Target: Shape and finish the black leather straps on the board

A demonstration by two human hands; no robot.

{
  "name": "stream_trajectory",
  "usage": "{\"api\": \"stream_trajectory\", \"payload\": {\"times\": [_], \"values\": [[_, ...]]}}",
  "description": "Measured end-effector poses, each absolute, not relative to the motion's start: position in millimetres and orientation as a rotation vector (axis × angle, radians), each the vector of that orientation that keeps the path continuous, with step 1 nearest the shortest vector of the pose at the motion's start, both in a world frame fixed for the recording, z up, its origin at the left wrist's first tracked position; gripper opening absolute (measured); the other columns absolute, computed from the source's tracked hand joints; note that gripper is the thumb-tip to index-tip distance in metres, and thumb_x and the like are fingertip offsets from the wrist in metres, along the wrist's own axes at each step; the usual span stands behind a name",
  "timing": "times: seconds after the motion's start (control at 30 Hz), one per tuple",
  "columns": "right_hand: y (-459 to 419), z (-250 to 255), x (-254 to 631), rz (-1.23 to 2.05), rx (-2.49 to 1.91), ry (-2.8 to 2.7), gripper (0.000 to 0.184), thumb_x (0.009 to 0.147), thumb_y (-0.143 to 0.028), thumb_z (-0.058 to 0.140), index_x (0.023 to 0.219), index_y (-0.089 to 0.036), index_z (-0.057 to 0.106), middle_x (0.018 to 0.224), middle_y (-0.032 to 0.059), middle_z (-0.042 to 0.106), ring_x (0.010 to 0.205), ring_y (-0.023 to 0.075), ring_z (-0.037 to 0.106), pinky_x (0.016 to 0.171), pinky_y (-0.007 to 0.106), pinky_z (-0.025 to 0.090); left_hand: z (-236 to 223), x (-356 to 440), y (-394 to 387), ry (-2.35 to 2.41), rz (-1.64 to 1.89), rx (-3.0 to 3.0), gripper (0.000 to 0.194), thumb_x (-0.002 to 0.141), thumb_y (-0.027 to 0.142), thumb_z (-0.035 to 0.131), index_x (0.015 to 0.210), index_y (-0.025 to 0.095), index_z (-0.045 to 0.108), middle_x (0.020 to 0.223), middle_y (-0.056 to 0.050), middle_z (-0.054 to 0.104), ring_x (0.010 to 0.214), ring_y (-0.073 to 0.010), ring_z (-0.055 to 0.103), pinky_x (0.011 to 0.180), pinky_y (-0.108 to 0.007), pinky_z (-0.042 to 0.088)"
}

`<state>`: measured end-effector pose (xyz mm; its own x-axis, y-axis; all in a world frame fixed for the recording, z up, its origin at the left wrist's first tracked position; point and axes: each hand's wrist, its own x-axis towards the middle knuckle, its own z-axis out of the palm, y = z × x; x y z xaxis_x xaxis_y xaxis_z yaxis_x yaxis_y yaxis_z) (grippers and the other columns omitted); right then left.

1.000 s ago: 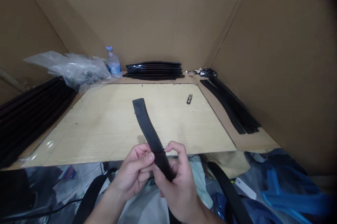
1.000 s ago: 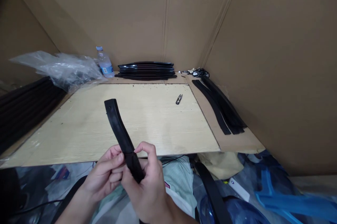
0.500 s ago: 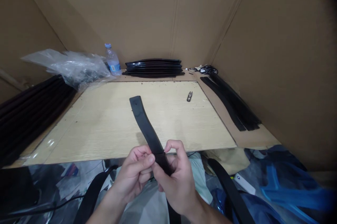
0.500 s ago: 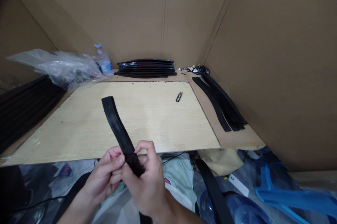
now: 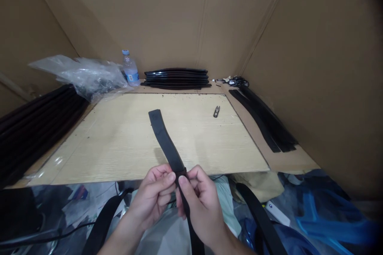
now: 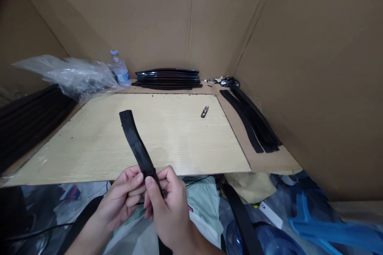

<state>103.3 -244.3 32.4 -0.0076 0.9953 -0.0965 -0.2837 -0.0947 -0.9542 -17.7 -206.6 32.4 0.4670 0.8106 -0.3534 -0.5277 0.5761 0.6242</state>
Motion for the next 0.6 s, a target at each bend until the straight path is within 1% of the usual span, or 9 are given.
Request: {"api": "stream_trajectory", "payload": {"times": [0.13, 0.23, 0.43, 0.53, 0.6], "values": [[-244.2, 31.2, 102.6, 1.418, -1.049, -0.915, 0.024, 0.087, -0.040, 0.050, 0.079, -0.020, 0.040, 0.049, -0.0059, 0.052, 0.033, 0.0058, 0.043, 0.031, 0.014, 0.031, 29.1, -16.1, -207.5, 0.670, 0.857, 0.472, 0.025, 0.073, 0.023, 0.069, 0.068, 0.014, 0.047, 0.045, 0.013, 0.017, 0.037, 0.0009, 0.007, 0.032, -0.011, 0.010], [-244.6, 31.2, 103.5, 1.403, -1.053, -0.939, 0.023, 0.088, -0.040, 0.049, 0.084, -0.018, 0.045, 0.048, -0.0055, 0.052, 0.033, 0.0062, 0.044, 0.031, 0.014, 0.032, 27.8, -14.2, -209.2, 0.681, 0.847, 0.473, 0.023, 0.073, 0.025, 0.069, 0.071, 0.014, 0.049, 0.042, 0.012, 0.019, 0.034, 0.0002, 0.015, 0.033, -0.012, 0.013], [-244.5, 30.3, 106.1, 1.399, -1.084, -0.986, 0.024, 0.088, -0.041, 0.048, 0.089, -0.017, 0.048, 0.051, -0.0043, 0.053, 0.037, 0.0063, 0.046, 0.033, 0.014, 0.034, 25.2, -12.3, -209.7, 0.751, 0.863, 0.498, 0.026, 0.069, 0.029, 0.072, 0.077, 0.013, 0.053, 0.043, 0.008, 0.036, 0.034, -0.0039, 0.036, 0.033, -0.014, 0.020], [-243.9, 29.7, 105.8, 1.404, -1.097, -0.979, 0.024, 0.088, -0.041, 0.049, 0.086, -0.018, 0.046, 0.052, -0.0045, 0.053, 0.035, 0.0057, 0.045, 0.032, 0.014, 0.032, 27.6, -11.5, -209.2, 0.771, 0.866, 0.557, 0.026, 0.071, 0.032, 0.070, 0.078, 0.012, 0.055, 0.043, 0.006, 0.043, 0.036, -0.0069, 0.042, 0.034, -0.015, 0.026], [-242.9, 29.7, 105.2, 1.387, -1.108, -0.977, 0.024, 0.088, -0.041, 0.048, 0.085, -0.018, 0.046, 0.052, -0.0046, 0.053, 0.035, 0.0049, 0.043, 0.032, 0.014, 0.031, 31.0, -10.5, -208.7, 0.781, 0.876, 0.593, 0.024, 0.073, 0.031, 0.069, 0.078, 0.012, 0.055, 0.044, 0.004, 0.047, 0.038, -0.0077, 0.046, 0.035, -0.015, 0.028]]}}
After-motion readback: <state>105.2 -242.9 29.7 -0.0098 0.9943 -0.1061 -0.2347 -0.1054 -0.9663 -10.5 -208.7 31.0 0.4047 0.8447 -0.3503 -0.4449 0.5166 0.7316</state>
